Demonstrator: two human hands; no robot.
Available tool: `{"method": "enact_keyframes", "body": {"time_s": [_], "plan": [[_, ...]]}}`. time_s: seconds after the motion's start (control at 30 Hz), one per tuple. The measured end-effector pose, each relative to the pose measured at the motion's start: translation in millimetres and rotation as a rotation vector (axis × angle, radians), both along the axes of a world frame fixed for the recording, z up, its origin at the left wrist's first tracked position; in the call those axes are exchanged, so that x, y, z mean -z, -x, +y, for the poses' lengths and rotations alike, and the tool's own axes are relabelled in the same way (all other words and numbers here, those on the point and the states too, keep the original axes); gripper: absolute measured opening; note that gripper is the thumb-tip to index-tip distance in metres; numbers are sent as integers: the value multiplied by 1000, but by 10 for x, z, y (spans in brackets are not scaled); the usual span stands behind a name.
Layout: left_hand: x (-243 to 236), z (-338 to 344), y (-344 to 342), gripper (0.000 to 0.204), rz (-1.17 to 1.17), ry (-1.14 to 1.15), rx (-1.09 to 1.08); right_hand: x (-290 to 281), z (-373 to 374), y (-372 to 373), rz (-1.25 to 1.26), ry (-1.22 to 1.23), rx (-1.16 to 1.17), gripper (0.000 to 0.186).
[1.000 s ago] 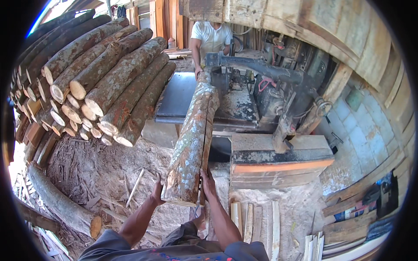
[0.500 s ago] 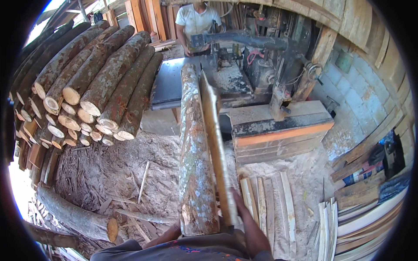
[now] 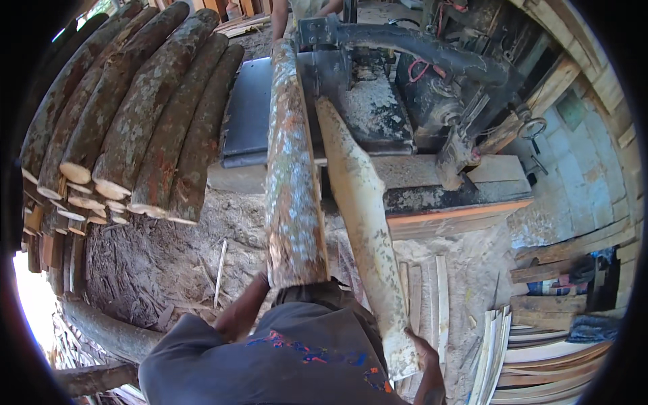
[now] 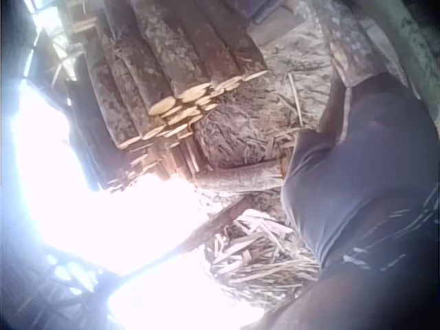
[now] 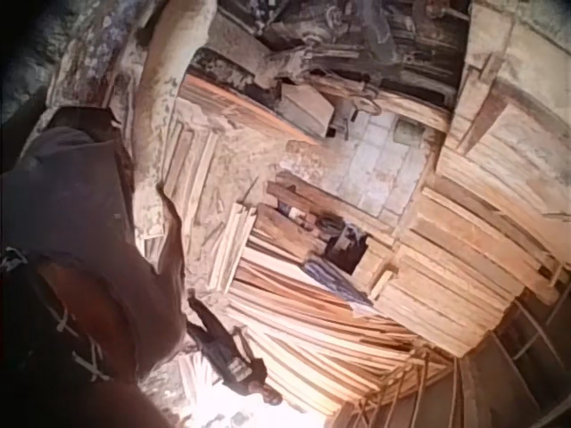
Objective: The person feeds small logs into a large saw to cut them into planks, assisted by another person who handles the resulting boards and positions the logs.
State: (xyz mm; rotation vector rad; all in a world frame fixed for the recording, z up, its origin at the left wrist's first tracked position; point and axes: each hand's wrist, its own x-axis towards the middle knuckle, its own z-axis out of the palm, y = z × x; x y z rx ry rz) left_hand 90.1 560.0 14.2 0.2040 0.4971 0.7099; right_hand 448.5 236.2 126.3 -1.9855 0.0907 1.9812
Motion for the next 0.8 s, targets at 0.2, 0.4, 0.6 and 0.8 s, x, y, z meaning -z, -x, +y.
{"method": "enact_keyframes", "body": {"time_s": [0.2,0.4,0.6,0.8], "plan": [[-841,2376,376,106,374,-36,-47,128,206,90,-55,83,23,74],[-73,3262,302,83,773,166,-902,269,-43,130,-57,52,-145,55],[515,2767,-1205,71,482,-91,106,733,-980,203,-83,-67,-103,63],[1174,1786,-2165,81,448,-414,356,557,-2418,361,-530,-50,-146,66]]}}
